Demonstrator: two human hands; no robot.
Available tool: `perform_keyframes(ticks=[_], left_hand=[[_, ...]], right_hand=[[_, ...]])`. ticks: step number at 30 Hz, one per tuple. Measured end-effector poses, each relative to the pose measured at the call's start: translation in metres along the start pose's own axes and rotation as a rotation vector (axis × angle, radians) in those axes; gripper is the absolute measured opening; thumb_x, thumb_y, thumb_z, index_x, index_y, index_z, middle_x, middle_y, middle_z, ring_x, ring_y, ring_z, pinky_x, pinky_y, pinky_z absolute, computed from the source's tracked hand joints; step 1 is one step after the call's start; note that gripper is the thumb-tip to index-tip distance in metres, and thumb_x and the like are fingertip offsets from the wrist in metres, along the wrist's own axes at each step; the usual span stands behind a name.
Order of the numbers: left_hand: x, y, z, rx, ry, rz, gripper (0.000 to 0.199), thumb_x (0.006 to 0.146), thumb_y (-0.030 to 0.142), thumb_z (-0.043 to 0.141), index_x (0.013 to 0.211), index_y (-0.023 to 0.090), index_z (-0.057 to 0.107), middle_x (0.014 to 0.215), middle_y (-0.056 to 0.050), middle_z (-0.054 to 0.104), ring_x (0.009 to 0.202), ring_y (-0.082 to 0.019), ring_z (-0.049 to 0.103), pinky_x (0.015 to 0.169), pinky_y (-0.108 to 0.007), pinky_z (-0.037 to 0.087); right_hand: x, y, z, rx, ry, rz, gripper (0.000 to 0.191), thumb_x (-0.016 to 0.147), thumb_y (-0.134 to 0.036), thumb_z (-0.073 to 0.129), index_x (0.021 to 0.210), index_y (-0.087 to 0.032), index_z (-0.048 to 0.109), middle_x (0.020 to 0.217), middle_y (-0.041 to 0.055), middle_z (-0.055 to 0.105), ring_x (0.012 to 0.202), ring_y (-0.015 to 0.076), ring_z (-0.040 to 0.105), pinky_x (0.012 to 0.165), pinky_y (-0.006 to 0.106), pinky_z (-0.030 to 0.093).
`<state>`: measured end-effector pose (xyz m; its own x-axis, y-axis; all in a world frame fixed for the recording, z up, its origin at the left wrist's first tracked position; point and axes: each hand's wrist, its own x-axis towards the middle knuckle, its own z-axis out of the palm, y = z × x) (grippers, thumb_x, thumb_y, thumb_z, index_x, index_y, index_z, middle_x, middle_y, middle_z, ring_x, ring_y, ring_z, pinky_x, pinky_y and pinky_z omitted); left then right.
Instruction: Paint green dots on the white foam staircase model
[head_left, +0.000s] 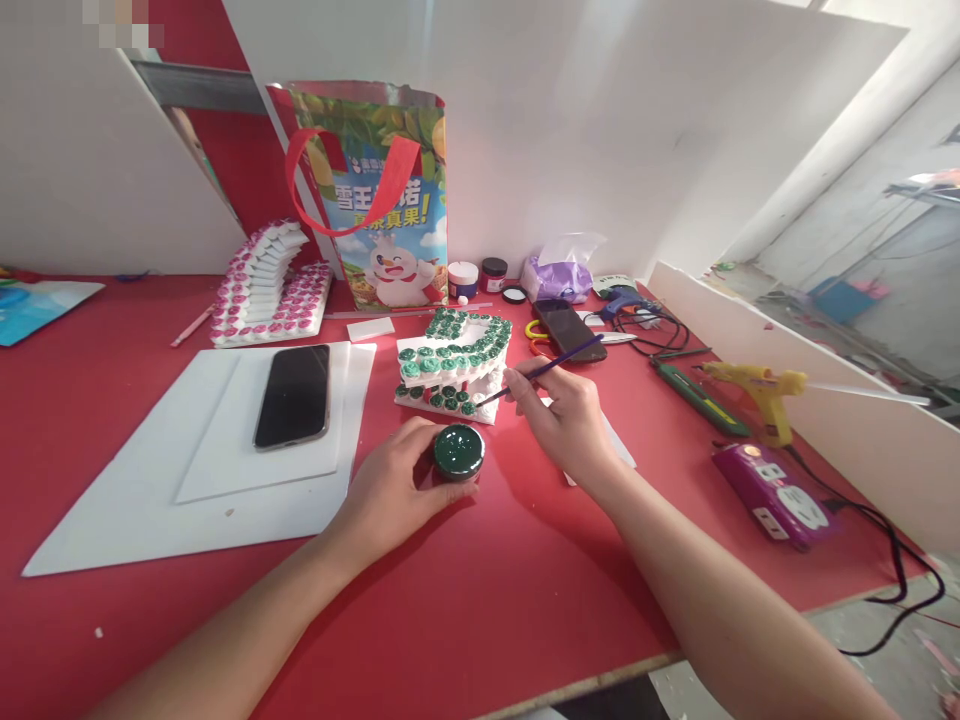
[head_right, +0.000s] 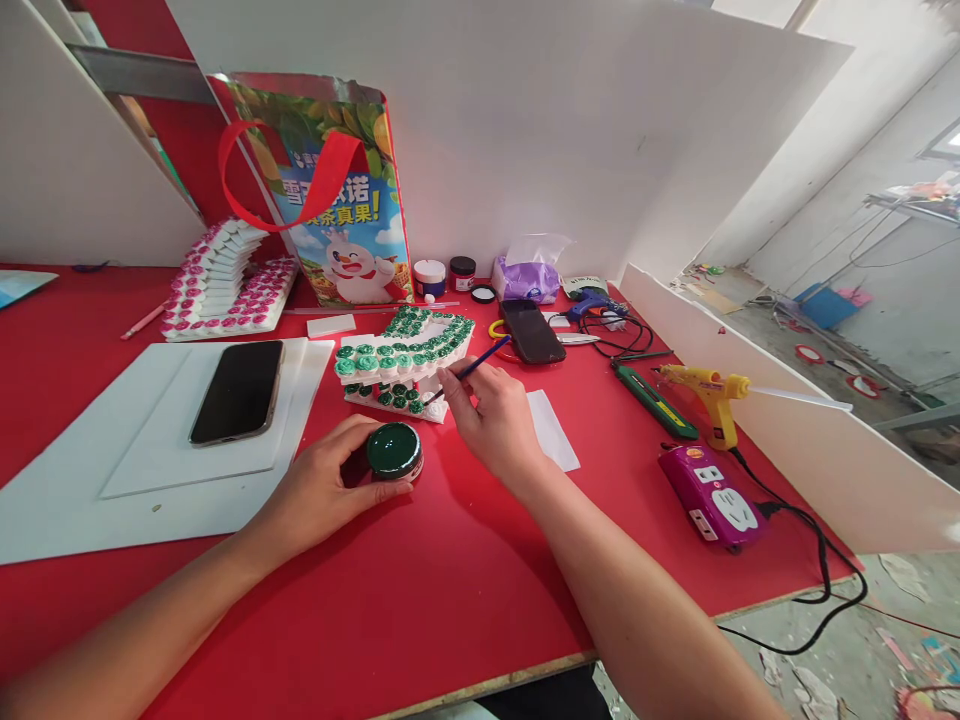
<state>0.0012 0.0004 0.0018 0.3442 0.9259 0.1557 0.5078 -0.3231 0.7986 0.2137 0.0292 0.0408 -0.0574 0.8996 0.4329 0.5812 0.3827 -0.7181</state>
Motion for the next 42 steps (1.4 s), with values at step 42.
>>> perform_keyframes(ticks=[42], left_hand=[[0.0005,0.0004,-0.0008,-0.018,-0.015,-0.025,0.035,0.080,0.044,0.080,0.106,0.026,0.064,0.105,-0.001,0.066,0.094,-0.023,0.066,0.081,-0.033,0.050]], right_hand=[[-0.0019,-0.0053,0.0007,0.057,-0.020,-0.013,0.024,0.101,-0.033,0.055,0.084,-0.020,0.066,0.076,0.0024,0.070,0.065,0.0137,0.064,0.059,0.024,0.045]])
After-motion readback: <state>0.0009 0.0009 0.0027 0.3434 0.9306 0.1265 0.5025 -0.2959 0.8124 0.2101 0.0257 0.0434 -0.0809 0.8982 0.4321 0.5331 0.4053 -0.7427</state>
